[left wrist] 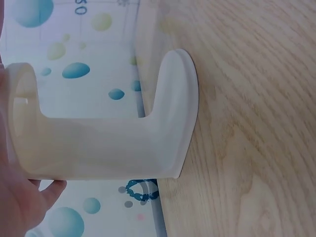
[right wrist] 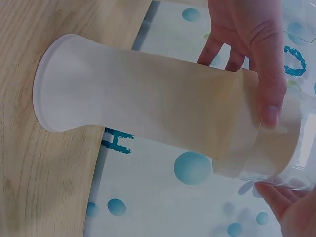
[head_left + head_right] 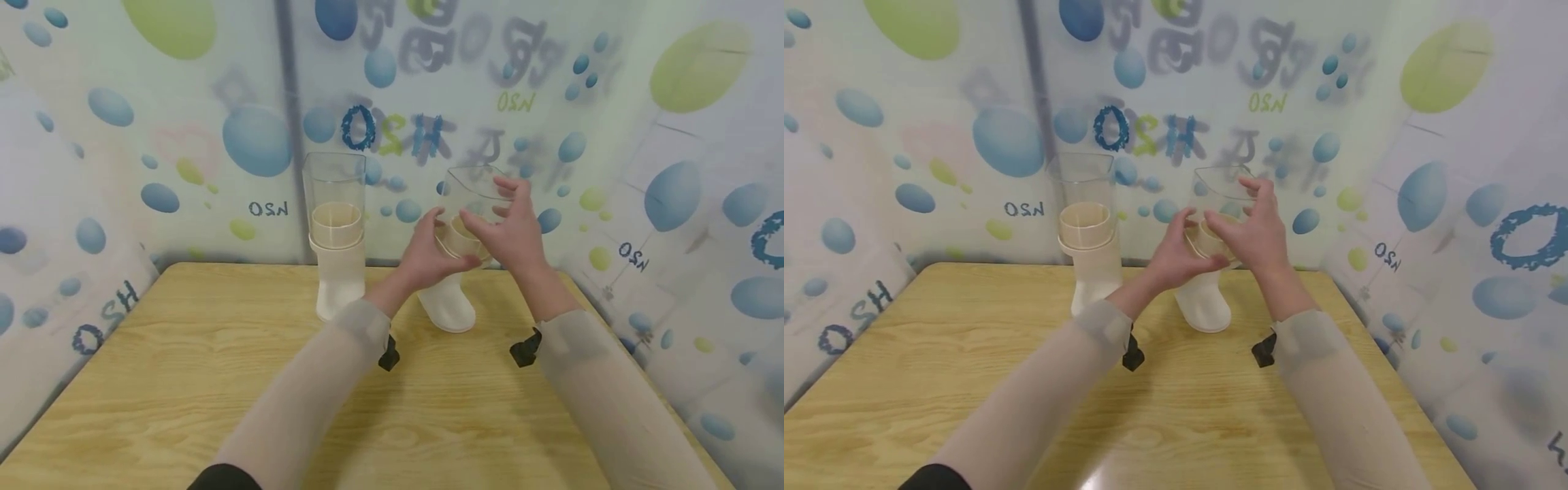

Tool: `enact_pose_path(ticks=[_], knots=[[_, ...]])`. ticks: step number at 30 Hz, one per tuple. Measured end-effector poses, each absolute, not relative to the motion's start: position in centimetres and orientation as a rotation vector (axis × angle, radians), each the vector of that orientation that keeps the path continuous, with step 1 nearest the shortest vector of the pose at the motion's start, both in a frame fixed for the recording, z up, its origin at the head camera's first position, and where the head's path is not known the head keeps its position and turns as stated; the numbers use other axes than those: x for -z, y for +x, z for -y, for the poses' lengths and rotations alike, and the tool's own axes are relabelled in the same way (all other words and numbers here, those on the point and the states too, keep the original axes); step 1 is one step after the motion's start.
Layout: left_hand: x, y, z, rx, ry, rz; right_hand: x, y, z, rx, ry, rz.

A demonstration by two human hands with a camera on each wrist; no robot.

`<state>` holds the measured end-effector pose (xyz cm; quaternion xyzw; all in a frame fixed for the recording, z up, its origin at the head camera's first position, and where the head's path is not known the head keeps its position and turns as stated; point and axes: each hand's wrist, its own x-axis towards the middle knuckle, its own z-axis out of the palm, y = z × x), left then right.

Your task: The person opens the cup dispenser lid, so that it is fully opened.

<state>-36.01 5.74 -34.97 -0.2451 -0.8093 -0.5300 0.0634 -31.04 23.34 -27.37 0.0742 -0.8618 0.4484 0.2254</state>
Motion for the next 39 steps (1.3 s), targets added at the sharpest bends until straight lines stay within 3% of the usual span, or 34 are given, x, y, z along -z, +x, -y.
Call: enact_pose_path(ticks=[19, 39], knots=[[35.3, -34.0, -7.3, 1.577, -0.584, 2.406, 28.2, -31.1, -23.4, -1.335, 0.212, 2.271], [35.4, -34.7, -7.4, 1.532, -0.582, 2.432, 27.4, -31.0, -22.1, -1.315, 0.038, 2.216]])
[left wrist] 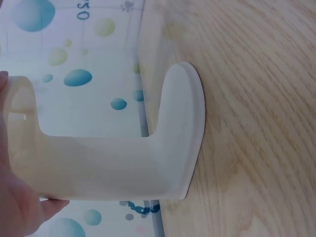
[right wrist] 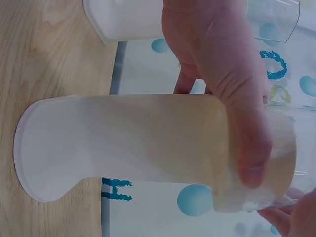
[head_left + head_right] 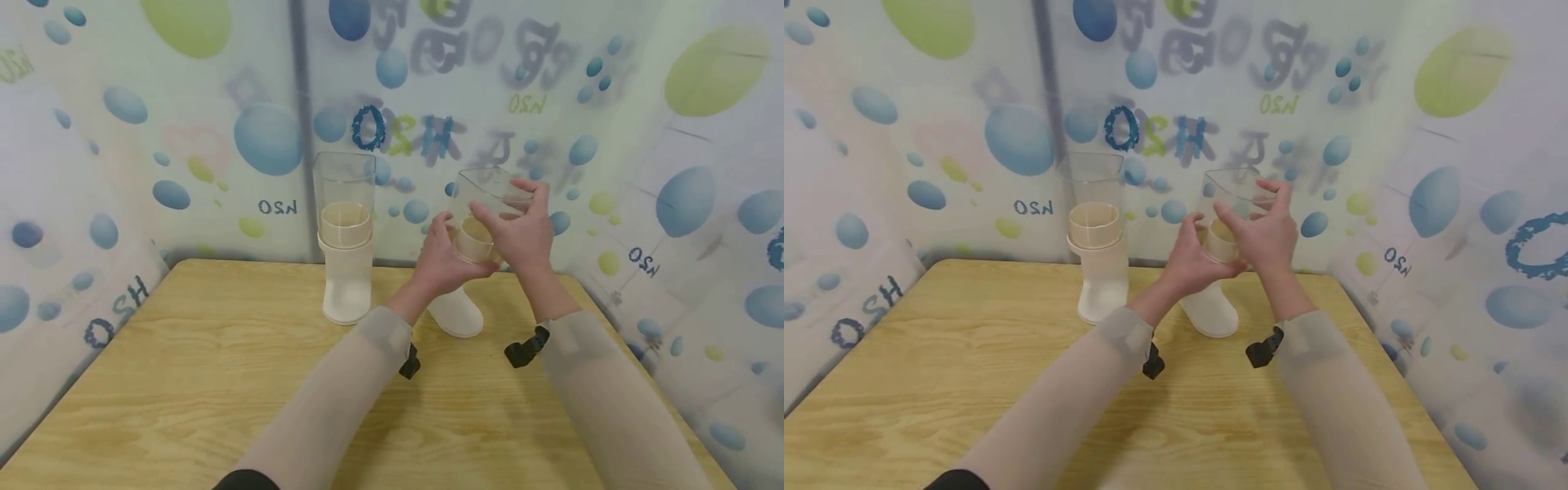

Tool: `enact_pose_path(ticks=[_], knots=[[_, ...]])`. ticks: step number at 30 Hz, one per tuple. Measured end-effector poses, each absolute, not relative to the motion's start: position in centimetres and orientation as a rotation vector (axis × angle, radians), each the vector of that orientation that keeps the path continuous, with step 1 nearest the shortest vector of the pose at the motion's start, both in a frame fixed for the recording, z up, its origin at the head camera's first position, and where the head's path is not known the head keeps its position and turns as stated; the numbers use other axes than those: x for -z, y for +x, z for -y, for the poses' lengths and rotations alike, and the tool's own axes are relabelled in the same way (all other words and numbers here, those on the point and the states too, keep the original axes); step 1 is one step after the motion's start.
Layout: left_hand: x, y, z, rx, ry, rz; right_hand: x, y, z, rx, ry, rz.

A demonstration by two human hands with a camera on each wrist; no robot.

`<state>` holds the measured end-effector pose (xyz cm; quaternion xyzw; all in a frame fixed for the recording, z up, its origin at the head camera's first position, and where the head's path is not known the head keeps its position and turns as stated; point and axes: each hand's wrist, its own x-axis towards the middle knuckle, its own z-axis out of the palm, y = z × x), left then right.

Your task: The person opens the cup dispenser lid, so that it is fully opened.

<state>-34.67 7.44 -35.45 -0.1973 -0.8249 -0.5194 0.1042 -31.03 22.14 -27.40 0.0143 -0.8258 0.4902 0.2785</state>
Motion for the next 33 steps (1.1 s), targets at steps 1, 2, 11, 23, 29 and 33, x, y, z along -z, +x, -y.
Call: enact_pose_path(ticks=[1, 2, 11, 23, 29, 33], knots=[[35.4, -34.7, -7.5, 1.519, -0.581, 2.437, 27.3, -31.0, -22.2, -1.314, 0.038, 2.224], [35.4, -34.7, -7.5, 1.51, -0.58, 2.439, 27.2, -30.9, -22.2, -1.308, 0.04, 2.237], [34.5, -34.6, -7.4, 1.523, -0.609, 2.465, 26.5, -30.6, -21.9, -1.119, 0.081, 2.296], [34.5, -34.6, -6.6, 1.525, -0.617, 2.5, 26.1, -29.9, -21.6, -1.053, 0.051, 2.356], [34.5, -34.8, -6.3, 1.535, -0.605, 2.498, 25.8, -30.0, -21.5, -1.124, 0.044, 2.345], [34.4, -34.9, -6.4, 1.531, -0.62, 2.519, 25.7, -29.8, -21.4, -1.021, 0.031, 2.365]])
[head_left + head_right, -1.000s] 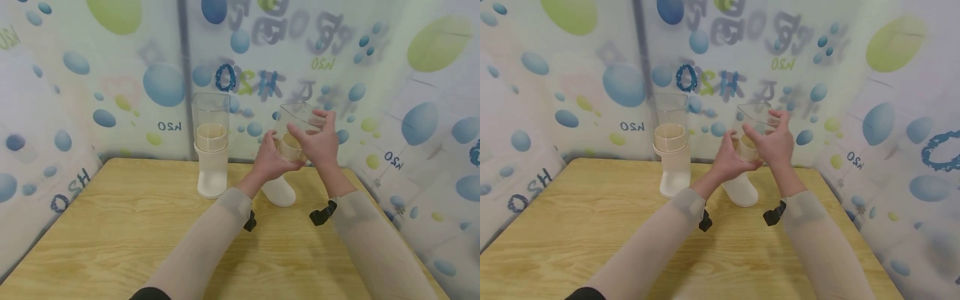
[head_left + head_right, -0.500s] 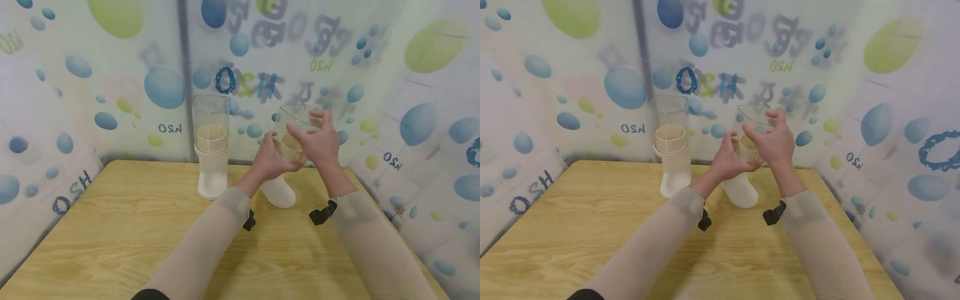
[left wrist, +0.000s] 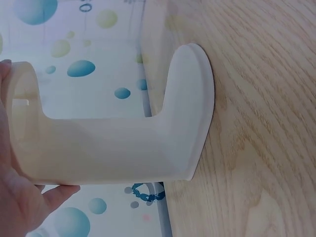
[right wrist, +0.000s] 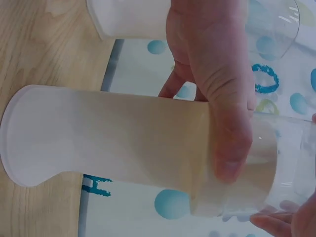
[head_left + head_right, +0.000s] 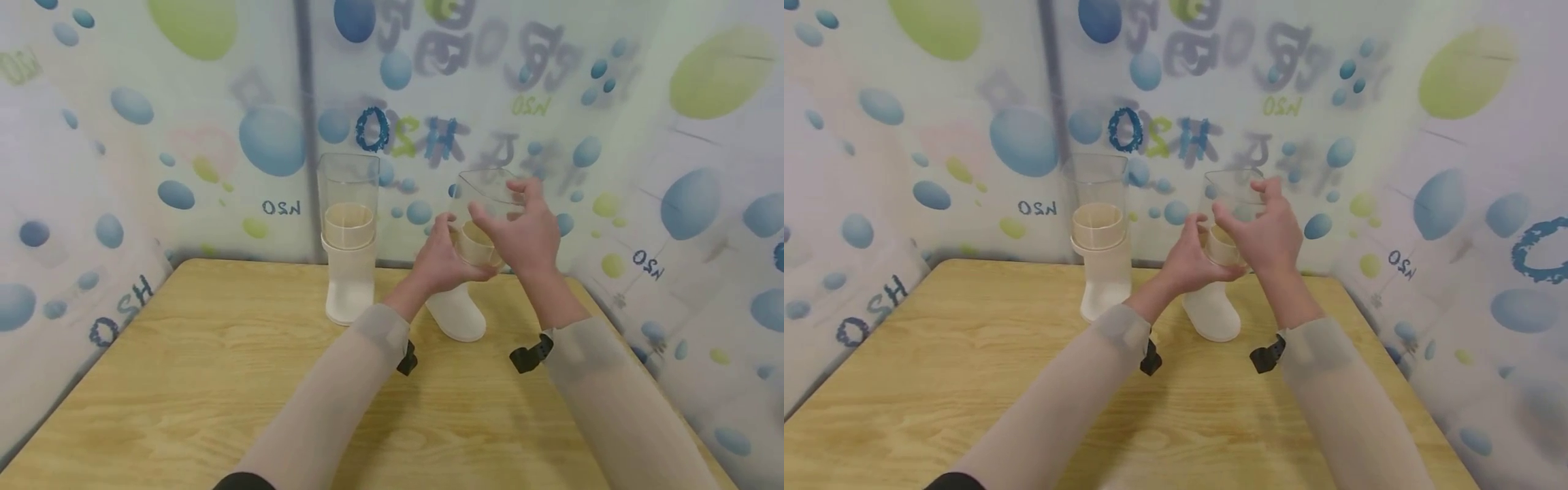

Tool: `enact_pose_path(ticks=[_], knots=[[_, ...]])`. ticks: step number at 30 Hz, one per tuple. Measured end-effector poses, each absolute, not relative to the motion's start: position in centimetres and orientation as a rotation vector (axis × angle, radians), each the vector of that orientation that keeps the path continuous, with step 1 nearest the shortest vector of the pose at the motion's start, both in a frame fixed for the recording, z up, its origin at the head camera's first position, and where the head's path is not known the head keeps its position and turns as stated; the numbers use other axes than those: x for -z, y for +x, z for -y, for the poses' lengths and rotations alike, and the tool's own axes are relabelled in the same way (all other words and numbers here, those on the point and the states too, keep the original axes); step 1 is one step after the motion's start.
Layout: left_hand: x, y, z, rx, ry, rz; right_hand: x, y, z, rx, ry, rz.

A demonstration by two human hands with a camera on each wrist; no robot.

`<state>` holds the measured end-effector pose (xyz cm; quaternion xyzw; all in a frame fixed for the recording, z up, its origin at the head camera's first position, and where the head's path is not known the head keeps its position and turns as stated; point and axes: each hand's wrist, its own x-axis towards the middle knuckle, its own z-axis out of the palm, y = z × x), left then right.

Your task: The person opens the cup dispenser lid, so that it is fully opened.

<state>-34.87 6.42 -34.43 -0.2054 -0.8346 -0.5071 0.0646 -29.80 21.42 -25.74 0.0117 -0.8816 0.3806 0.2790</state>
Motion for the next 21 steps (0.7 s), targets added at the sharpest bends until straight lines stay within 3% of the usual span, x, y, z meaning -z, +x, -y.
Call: enact_pose_path(ticks=[21], knots=[[33.93, -34.76, -5.98, 1.479, -0.677, 2.568, 25.14, -28.84, -21.32, -1.003, 0.03, 2.392]])
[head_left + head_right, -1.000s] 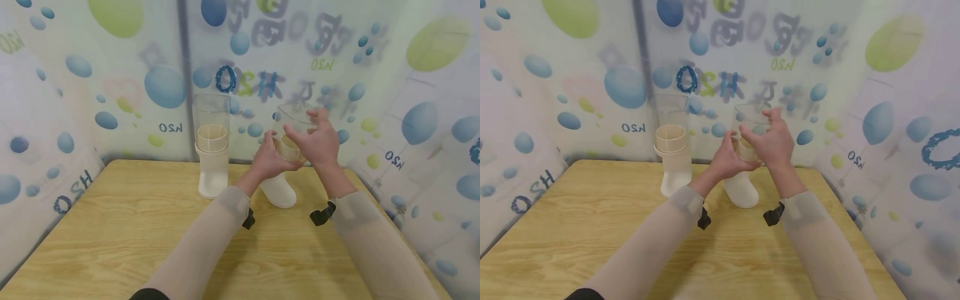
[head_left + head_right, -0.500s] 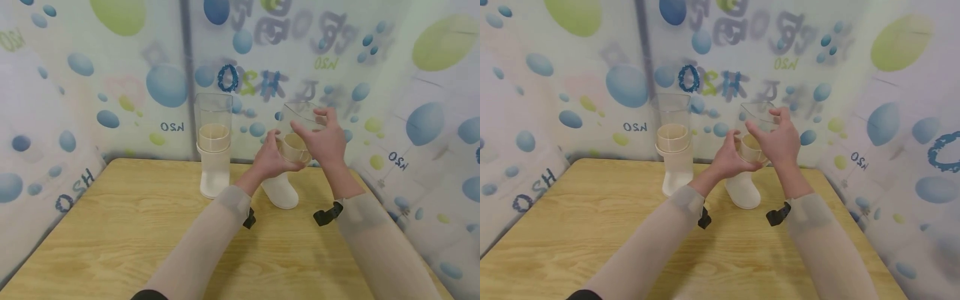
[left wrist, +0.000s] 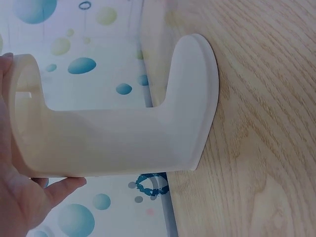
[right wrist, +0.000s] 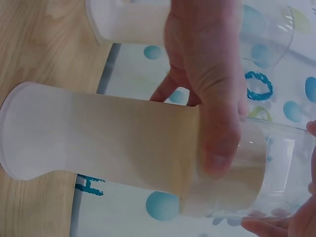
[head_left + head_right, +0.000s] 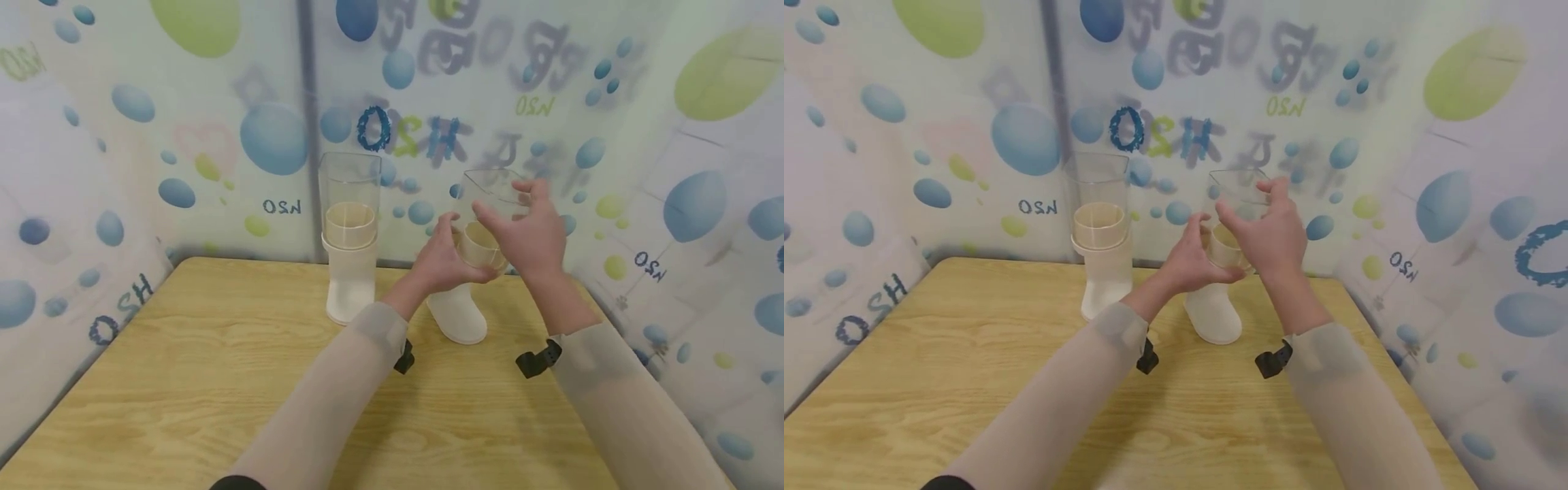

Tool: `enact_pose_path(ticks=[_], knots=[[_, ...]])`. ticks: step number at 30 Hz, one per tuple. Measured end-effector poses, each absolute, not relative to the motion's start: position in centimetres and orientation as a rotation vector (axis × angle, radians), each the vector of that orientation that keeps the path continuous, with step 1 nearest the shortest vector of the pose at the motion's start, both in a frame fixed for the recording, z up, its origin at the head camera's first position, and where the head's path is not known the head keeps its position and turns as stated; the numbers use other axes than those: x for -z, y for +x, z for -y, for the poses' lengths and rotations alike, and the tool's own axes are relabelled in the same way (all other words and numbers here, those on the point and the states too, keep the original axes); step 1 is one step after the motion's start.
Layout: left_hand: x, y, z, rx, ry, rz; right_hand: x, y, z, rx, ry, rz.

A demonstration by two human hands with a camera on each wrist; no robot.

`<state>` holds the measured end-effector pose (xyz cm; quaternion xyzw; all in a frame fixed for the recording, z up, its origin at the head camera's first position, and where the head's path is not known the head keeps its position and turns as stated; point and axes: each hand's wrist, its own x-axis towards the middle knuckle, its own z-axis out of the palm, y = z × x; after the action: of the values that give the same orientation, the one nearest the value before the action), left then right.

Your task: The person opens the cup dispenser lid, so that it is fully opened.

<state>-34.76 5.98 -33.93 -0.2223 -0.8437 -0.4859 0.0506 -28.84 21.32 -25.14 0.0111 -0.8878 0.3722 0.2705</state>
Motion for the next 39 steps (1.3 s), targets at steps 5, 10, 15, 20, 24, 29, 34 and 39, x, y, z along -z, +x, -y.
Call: enact_pose_path(ticks=[5, 10, 15, 20, 24, 29, 34, 39], knots=[[33.8, -34.7, -5.8, 1.498, -0.711, 2.561, 25.2, -28.9, -21.4, -0.969, 0.051, 2.394], [33.8, -34.8, -5.8, 1.52, -0.72, 2.563, 25.0, -28.7, -21.8, -1.099, 0.042, 2.394], [33.7, -34.8, -5.6, 1.519, -0.743, 2.573, 24.6, -28.1, -21.5, -0.996, 0.117, 2.441], [33.7, -35.1, -5.5, 1.527, -0.763, 2.563, 24.3, -28.1, -22.6, -1.111, 0.16, 2.479], [33.8, -35.2, -5.6, 1.523, -0.785, 2.564, 24.5, -27.8, -22.7, -1.099, 0.149, 2.463], [33.6, -35.1, -5.5, 1.525, -0.788, 2.562, 24.3, -27.7, -21.8, -0.897, 0.24, 2.425], [33.6, -35.2, -5.3, 1.551, -0.802, 2.56, 24.1, -27.7, -21.7, -0.944, 0.209, 2.424], [33.7, -35.3, -5.0, 1.572, -0.848, 2.574, 24.6, -27.5, -21.6, -0.899, 0.222, 2.411]])
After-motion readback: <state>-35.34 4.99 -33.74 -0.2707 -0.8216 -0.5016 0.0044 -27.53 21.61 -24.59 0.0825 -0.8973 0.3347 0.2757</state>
